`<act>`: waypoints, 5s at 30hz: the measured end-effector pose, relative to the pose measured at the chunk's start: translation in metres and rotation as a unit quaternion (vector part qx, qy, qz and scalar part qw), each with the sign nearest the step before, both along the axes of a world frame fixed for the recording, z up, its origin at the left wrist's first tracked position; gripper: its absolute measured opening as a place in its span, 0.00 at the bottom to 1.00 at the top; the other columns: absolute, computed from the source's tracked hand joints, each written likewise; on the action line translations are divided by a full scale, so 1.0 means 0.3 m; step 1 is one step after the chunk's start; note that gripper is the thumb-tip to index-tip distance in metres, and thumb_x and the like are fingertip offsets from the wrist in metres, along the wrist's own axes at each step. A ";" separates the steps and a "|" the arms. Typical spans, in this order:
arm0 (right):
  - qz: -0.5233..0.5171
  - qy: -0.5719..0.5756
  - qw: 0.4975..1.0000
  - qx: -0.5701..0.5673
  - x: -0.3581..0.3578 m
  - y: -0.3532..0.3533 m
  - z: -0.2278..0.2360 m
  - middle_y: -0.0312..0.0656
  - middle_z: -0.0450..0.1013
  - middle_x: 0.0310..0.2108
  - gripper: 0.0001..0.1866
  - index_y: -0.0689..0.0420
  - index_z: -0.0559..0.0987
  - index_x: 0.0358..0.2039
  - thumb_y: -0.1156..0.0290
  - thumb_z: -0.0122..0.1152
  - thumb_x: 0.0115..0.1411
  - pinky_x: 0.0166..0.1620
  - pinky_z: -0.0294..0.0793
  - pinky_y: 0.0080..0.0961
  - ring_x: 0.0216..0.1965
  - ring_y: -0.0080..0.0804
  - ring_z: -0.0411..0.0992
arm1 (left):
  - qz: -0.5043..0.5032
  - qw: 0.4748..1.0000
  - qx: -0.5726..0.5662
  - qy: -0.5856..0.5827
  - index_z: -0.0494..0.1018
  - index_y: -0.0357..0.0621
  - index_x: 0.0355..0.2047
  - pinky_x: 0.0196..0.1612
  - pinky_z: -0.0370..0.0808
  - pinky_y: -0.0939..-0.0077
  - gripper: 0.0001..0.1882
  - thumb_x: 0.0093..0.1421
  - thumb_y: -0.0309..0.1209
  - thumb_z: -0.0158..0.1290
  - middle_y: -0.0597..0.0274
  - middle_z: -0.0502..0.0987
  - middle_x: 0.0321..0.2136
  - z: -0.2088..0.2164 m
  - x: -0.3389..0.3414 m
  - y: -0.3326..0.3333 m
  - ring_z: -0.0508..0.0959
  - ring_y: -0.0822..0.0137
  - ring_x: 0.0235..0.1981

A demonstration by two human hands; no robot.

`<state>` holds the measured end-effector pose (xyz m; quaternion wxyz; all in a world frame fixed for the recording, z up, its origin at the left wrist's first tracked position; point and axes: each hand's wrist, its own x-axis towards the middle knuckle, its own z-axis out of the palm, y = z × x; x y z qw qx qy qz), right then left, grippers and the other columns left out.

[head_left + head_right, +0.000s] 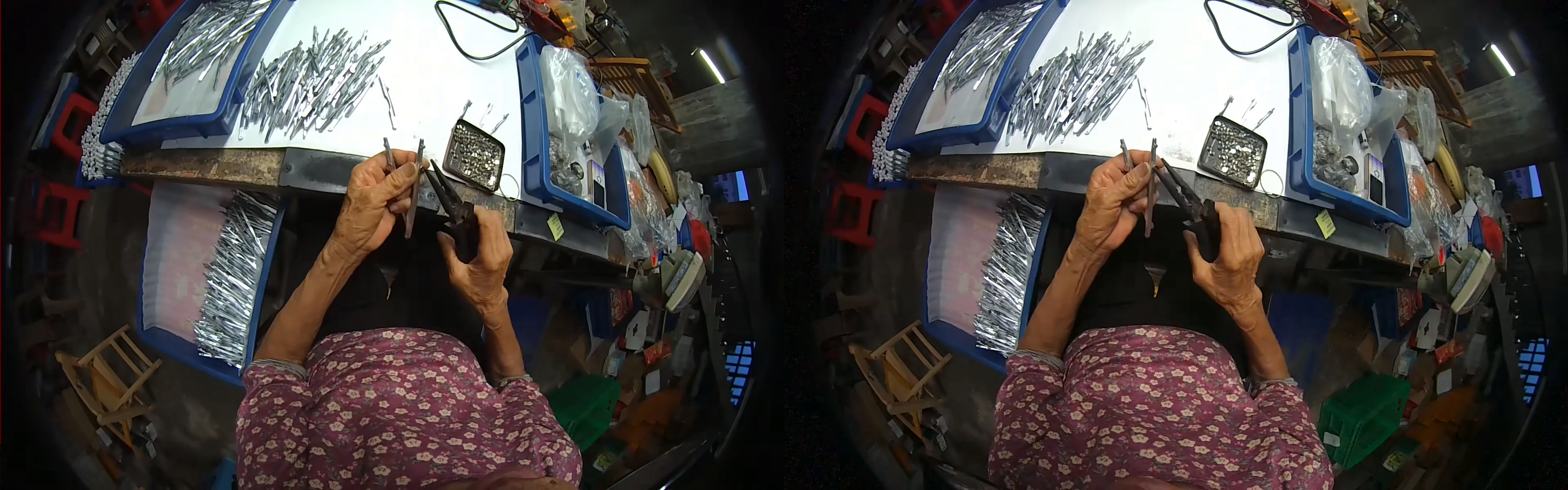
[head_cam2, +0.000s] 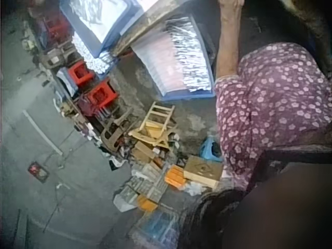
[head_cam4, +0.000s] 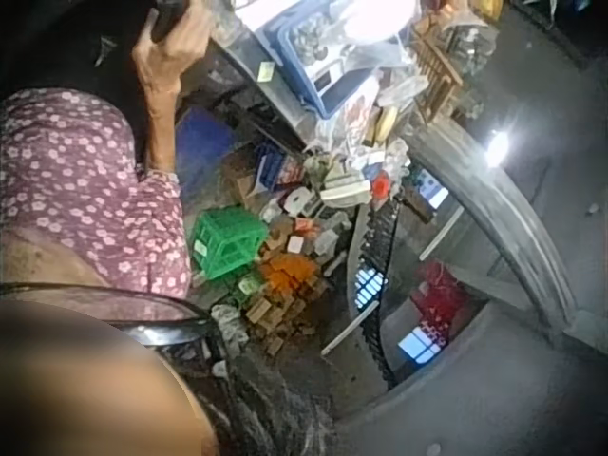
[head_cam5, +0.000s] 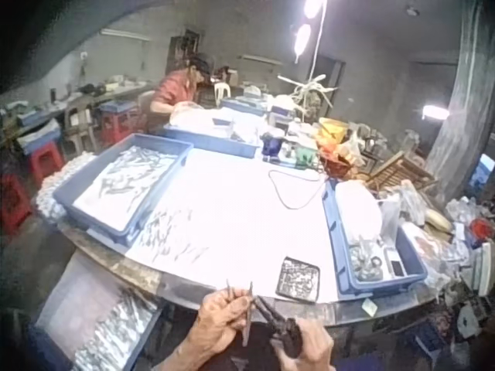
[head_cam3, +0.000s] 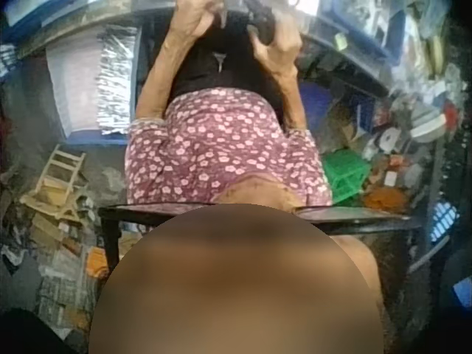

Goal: The recorder uses pliers to crimp or assemble small metal pins at a manufacturing workbench.

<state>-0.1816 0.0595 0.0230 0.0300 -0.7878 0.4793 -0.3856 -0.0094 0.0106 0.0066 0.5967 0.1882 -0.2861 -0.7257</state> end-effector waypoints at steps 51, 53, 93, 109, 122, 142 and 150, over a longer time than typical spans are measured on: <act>0.165 -0.326 0.748 0.555 -0.035 0.089 -0.087 0.31 0.64 0.23 0.21 0.61 0.73 0.36 0.62 0.65 0.44 0.26 0.60 0.15 0.23 0.16 0.61 | 0.235 0.534 -0.109 -0.805 0.63 0.28 0.36 0.32 0.73 0.53 0.14 0.52 0.26 0.50 0.37 0.72 0.24 -0.064 -0.023 -0.498 0.76 0.43 0.32; 0.170 -0.306 0.759 0.550 -0.041 0.094 -0.101 0.31 0.64 0.22 0.20 0.61 0.73 0.35 0.62 0.65 0.44 0.26 0.60 0.15 0.23 0.16 0.61 | 0.236 0.533 -0.118 -0.804 0.62 0.27 0.35 0.31 0.73 0.53 0.12 0.51 0.22 0.48 0.37 0.71 0.21 -0.054 -0.037 -0.493 0.76 0.42 0.30; -0.005 0.002 1.000 -0.011 0.023 -0.013 -0.040 0.48 0.65 0.27 0.25 0.65 0.67 0.40 0.77 0.65 0.39 0.30 0.66 0.33 0.27 0.45 0.67 | -0.044 0.994 0.084 0.046 0.68 0.36 0.34 0.17 0.54 0.93 0.04 0.57 0.22 0.46 0.62 0.71 0.26 0.040 0.037 -0.011 0.59 0.84 0.16; 0.056 -0.275 0.865 0.415 0.009 0.016 0.017 0.28 0.61 0.18 0.15 0.59 0.73 0.32 0.71 0.64 0.42 0.25 0.58 0.13 0.22 0.13 0.59 | 0.251 0.866 -0.129 -0.413 0.65 0.35 0.28 0.17 0.61 0.81 0.03 0.55 0.21 0.48 0.63 0.67 0.19 0.067 -0.051 0.036 0.65 0.75 0.16; 0.158 -0.471 0.646 0.579 -0.027 0.019 -0.021 0.34 0.63 0.22 0.24 0.66 0.71 0.36 0.65 0.62 0.40 0.24 0.59 0.15 0.21 0.19 0.60 | 0.281 0.681 -0.423 -0.527 0.66 0.32 0.33 0.22 0.70 0.74 0.11 0.47 0.14 0.46 0.51 0.69 0.24 0.012 0.001 -0.047 0.73 0.61 0.24; 0.201 -0.333 0.731 0.561 -0.013 0.053 -0.116 0.31 0.64 0.20 0.21 0.61 0.73 0.34 0.58 0.62 0.46 0.25 0.57 0.16 0.21 0.16 0.60 | 0.228 0.496 -0.111 -0.830 0.68 0.35 0.31 0.30 0.72 0.58 0.12 0.52 0.31 0.53 0.47 0.72 0.32 -0.022 0.152 -0.399 0.75 0.48 0.30; 0.196 -0.332 0.729 0.566 -0.010 0.055 -0.135 0.30 0.64 0.20 0.21 0.60 0.73 0.33 0.58 0.64 0.46 0.26 0.58 0.17 0.22 0.17 0.60 | 0.254 0.468 -0.152 -0.833 0.68 0.39 0.31 0.29 0.72 0.57 0.10 0.49 0.27 0.55 0.46 0.70 0.29 -0.047 0.125 -0.401 0.75 0.47 0.28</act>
